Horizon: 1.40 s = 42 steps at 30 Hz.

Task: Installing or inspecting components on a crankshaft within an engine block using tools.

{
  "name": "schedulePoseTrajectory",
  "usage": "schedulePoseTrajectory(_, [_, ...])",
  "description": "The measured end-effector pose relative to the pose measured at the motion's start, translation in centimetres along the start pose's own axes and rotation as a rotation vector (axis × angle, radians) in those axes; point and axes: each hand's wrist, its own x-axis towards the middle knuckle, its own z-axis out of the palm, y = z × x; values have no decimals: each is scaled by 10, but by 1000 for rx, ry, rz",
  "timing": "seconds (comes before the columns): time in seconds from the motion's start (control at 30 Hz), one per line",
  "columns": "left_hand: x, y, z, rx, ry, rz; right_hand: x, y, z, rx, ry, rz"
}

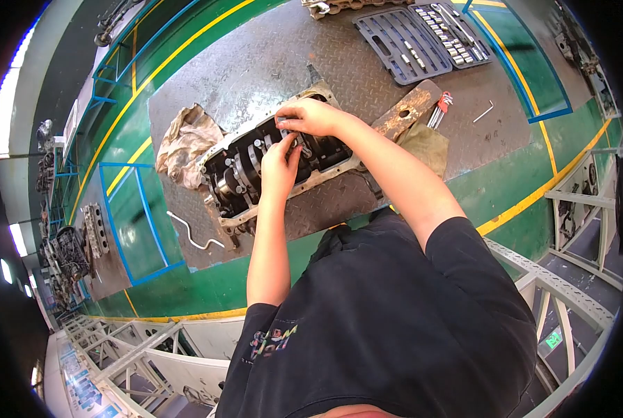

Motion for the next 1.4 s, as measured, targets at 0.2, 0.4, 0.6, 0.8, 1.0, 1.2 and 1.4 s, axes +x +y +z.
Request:
schedulePoseTrajectory(0.2, [-9,-16,12,-219,98,-135,-9,-4,10,-45,5,-10])
schedulePoseTrajectory(0.4, [-13,-12,7,-256,104,-92,-3,5,8,-199,246,-19])
schedulePoseTrajectory(0.6, [-9,-6,6,-173,66,-40,-6,11,16,-156,276,-76])
schedulePoseTrajectory(0.8, [-3,-1,6,-105,48,66,-3,9,14,-146,221,-21])
schedulePoseTrajectory(1.0, [-5,-5,10,-223,93,-76,-13,6,13,-123,233,-54])
schedulePoseTrajectory(1.2, [-11,-10,12,-218,103,-93,-17,-1,12,-109,71,-36])
schedulePoseTrajectory(1.4, [-11,-9,12,-167,101,-109,-28,-2,20,-36,182,0])
